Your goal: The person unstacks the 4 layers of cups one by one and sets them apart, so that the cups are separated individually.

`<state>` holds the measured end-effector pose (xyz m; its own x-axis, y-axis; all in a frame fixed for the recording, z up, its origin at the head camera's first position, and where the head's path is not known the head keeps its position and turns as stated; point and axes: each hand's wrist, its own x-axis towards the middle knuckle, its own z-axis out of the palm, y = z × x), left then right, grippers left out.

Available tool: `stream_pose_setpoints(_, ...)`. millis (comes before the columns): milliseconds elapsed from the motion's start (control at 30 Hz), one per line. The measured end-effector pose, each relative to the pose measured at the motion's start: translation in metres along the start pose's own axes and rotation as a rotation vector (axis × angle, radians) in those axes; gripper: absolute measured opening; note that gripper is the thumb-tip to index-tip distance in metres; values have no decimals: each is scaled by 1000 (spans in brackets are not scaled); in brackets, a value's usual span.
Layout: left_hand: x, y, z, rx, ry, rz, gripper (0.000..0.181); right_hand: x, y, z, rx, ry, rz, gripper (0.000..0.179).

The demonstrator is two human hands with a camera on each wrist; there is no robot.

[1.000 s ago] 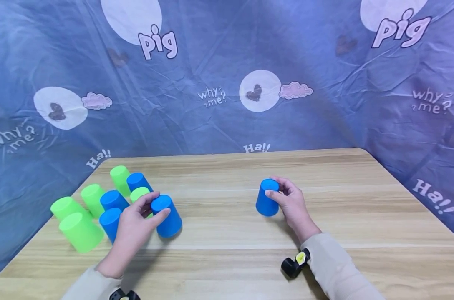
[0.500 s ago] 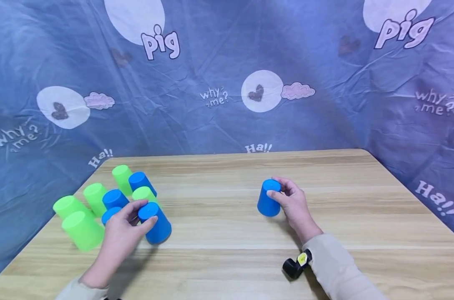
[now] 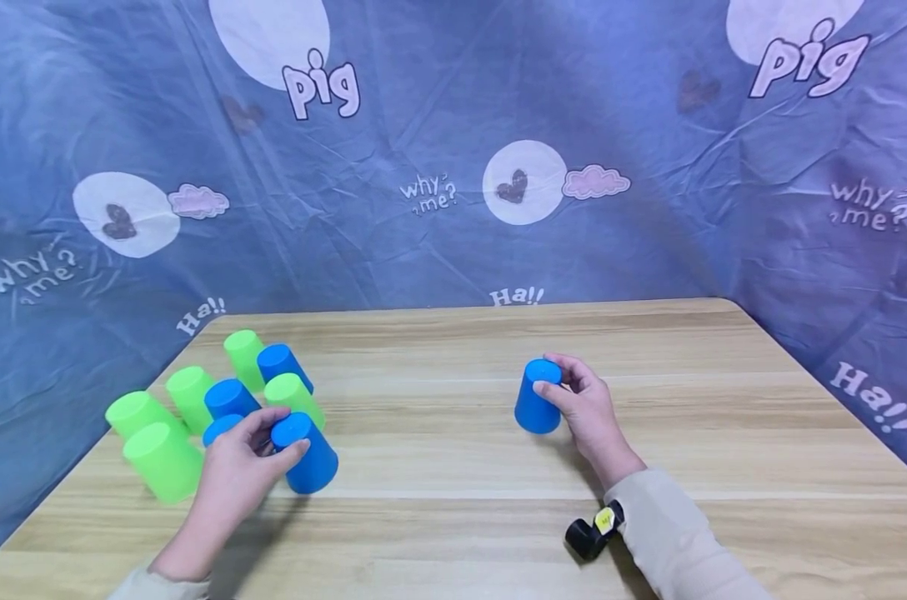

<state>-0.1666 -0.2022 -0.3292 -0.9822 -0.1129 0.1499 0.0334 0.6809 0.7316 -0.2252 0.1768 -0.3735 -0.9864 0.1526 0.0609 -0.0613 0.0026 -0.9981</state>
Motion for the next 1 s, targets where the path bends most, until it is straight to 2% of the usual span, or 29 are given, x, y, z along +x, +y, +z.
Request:
stream_pose_setpoints(200, 1, -1, -3, 49, -38, 5, 55, 1, -1, 0, -51, -15, -20, 48)
stream_pose_setpoints(400, 4, 0, -3, 30, -110, -23, 57, 0, -6, -7, -139, -50, -28, 50)
stream_pose_setpoints(700, 5, -1, -10, 7, -133, -30, 58, 0, -10, -10, -156, -123, 5, 53)
stream_pose_setpoints(1000, 6, 1, -11, -10, -131, -24, 55, 10, -17, 3, -312, -145, -86, 53)
